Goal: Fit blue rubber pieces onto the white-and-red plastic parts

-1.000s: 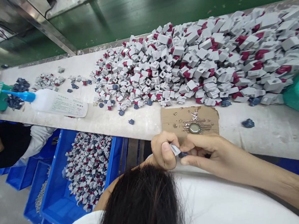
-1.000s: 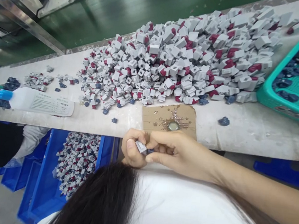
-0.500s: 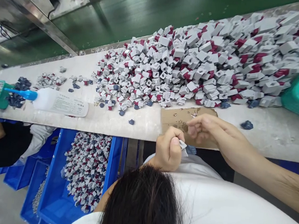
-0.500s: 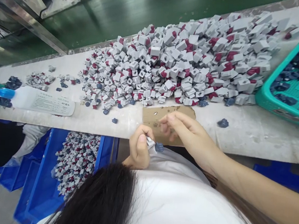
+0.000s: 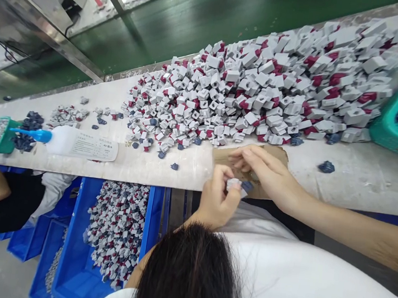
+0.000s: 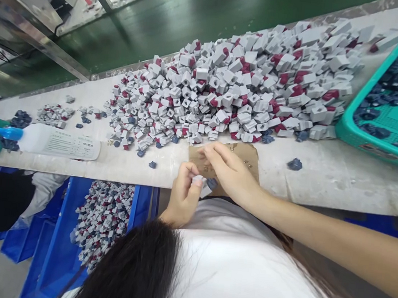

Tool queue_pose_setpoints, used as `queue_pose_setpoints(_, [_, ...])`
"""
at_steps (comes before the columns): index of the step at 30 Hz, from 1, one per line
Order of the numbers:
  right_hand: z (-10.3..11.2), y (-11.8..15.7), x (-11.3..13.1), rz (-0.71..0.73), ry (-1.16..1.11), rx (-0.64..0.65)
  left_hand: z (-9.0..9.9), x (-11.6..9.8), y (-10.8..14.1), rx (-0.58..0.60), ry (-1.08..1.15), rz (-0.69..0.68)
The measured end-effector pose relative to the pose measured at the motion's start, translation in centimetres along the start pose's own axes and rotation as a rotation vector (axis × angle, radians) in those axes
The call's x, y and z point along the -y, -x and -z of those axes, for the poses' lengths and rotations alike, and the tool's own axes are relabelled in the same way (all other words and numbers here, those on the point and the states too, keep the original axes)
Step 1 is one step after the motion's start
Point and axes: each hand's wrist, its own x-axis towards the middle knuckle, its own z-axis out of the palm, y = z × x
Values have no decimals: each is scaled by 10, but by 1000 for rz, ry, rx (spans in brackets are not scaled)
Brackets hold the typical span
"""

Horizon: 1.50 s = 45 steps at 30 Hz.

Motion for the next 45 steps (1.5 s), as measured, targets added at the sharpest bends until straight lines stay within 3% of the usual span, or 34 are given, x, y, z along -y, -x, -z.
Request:
queue_pose_setpoints(3, [12,8,-9,115,142,-31,27,3,1,2,-255,165])
queue_pose_setpoints(7, [18,20,-16,162,257,-52,62,-1,-4,14,-778,142])
queue_pose_setpoints(11, [12,26,-15,185,237,-65,75,-12,-23,225,-1228,124])
queue_pose_setpoints(15, [9,31,-10,198,226,-74,72,-18,-42,447,-1424,90])
queue_pose_setpoints(20, [17,41,-12,260,244,-148,67,-20,-49,527,-1486,205])
queue_pose_setpoints(25, [25,43,-21,308,117,-175,64,-20,-45,454,-1446,333])
queue_pose_setpoints(30, [32,42,-28,346,48,-172,64,-16,-41,328,-1327,344])
queue_pose_setpoints(37, [41,40,-29,337,-55,-180,58,-20,-41,267,-1259,396])
queue_pose_setpoints(42, [35,44,-27,282,-110,-214,55,-14,-36,193,-1220,359])
queue_pose_setpoints(45, [32,49,-28,251,-124,-234,61,-10,-34,146,-1082,331])
